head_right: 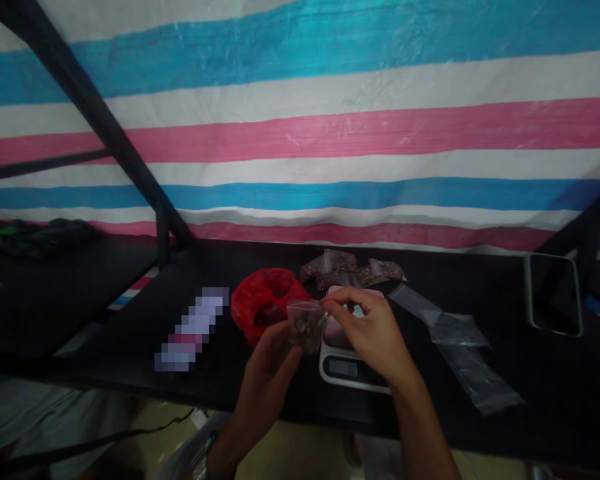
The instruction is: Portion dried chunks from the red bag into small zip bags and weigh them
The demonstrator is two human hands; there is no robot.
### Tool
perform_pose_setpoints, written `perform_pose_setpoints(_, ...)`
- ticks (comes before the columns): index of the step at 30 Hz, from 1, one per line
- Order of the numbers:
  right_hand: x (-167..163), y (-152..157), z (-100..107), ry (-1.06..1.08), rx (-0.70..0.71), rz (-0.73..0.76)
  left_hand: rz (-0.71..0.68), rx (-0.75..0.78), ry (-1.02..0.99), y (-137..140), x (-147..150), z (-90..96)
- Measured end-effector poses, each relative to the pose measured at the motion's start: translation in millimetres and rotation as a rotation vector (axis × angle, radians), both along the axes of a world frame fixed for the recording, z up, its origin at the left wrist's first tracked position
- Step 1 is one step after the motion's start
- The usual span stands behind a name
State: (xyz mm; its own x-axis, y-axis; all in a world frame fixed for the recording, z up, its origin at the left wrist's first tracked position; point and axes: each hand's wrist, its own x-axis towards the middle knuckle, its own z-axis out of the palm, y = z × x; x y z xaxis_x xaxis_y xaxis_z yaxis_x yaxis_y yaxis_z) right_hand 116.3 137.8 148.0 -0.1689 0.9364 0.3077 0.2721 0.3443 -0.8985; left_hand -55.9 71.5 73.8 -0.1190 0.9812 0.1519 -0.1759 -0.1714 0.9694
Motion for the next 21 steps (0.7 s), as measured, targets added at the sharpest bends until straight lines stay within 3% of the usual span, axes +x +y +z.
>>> perform_pose_setpoints(6,-3,-3,0,0.04,-0.009,0.15,0.123,0.023,0.032,6,12,-2.5)
perform_pose_setpoints(10,-6,0,-4,0.05,0.059,0.122,0.245,0.124,0.039,10,12,-2.4)
perform_pose_setpoints(17,-11,-4,2,-0.002,0.019,0.125,0.336,0.134,0.068,13,9,-6.0)
perform_pose_setpoints(21,4,4,-3,0.038,0.026,-0.02,0.419,0.304,0.154,10,10,-10.5)
